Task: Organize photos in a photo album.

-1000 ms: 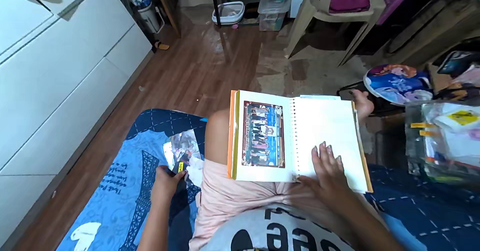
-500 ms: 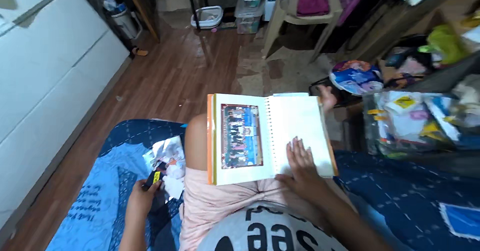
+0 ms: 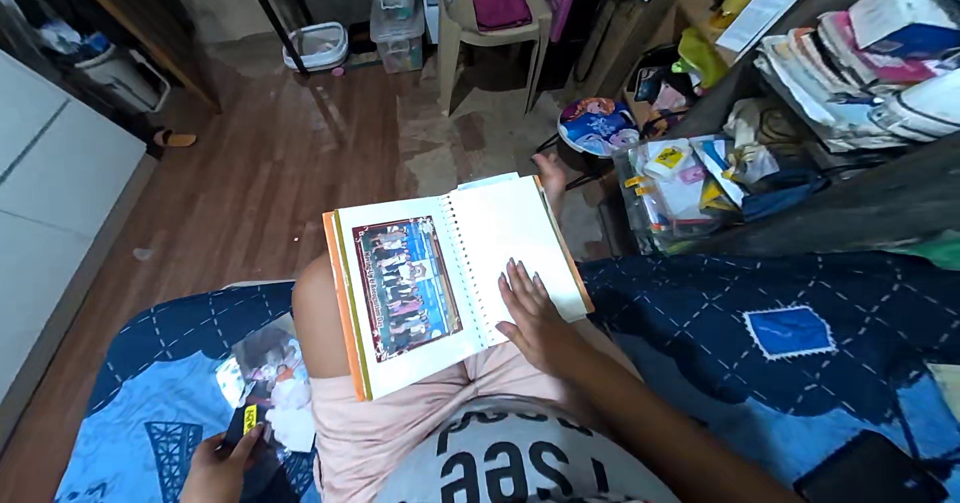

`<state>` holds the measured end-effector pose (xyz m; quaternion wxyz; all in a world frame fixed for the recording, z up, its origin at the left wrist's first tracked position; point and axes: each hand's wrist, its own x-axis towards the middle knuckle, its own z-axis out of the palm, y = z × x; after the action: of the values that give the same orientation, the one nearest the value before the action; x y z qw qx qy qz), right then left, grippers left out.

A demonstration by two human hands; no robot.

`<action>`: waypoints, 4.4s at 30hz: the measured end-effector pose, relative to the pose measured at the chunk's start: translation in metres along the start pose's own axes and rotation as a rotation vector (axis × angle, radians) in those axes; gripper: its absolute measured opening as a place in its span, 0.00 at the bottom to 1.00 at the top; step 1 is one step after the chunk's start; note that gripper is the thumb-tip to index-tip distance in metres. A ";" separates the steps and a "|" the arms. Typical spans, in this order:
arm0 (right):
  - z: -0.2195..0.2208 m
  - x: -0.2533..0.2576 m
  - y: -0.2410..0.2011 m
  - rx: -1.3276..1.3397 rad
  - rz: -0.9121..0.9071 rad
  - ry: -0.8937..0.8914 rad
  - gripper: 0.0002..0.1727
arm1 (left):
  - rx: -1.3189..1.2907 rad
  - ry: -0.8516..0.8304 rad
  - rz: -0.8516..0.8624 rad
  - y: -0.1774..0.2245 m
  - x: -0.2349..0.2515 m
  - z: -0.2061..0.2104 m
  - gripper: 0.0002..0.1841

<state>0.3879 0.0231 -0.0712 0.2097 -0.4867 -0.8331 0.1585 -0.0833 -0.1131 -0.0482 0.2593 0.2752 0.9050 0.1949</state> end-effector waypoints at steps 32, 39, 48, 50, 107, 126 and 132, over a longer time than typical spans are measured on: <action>-0.026 0.006 -0.024 0.032 0.074 -0.090 0.39 | 0.082 0.245 0.649 0.072 -0.042 0.011 0.38; -0.030 -0.003 -0.036 0.033 0.010 -0.051 0.36 | 0.083 0.236 0.663 0.080 -0.052 0.012 0.35; -0.036 -0.001 -0.040 0.038 0.036 -0.128 0.30 | -0.018 0.223 0.866 0.117 -0.063 0.030 0.30; -0.034 -0.004 -0.040 0.064 -0.007 -0.071 0.25 | -0.057 0.248 0.956 0.128 -0.070 0.038 0.28; -0.060 0.206 0.034 0.400 0.500 -0.085 0.35 | 0.316 0.419 1.213 0.156 -0.079 0.117 0.48; -0.055 0.231 0.019 0.516 0.715 -0.248 0.37 | 0.290 0.432 1.199 0.156 -0.076 0.119 0.48; -0.061 0.224 0.023 0.361 0.549 -0.283 0.29 | 0.273 0.427 1.195 0.154 -0.075 0.119 0.48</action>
<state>0.3378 0.2346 0.0143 0.1245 -0.6206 -0.6506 0.4195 0.1004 -0.0138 -0.0387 -0.1168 0.7172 0.6440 0.2392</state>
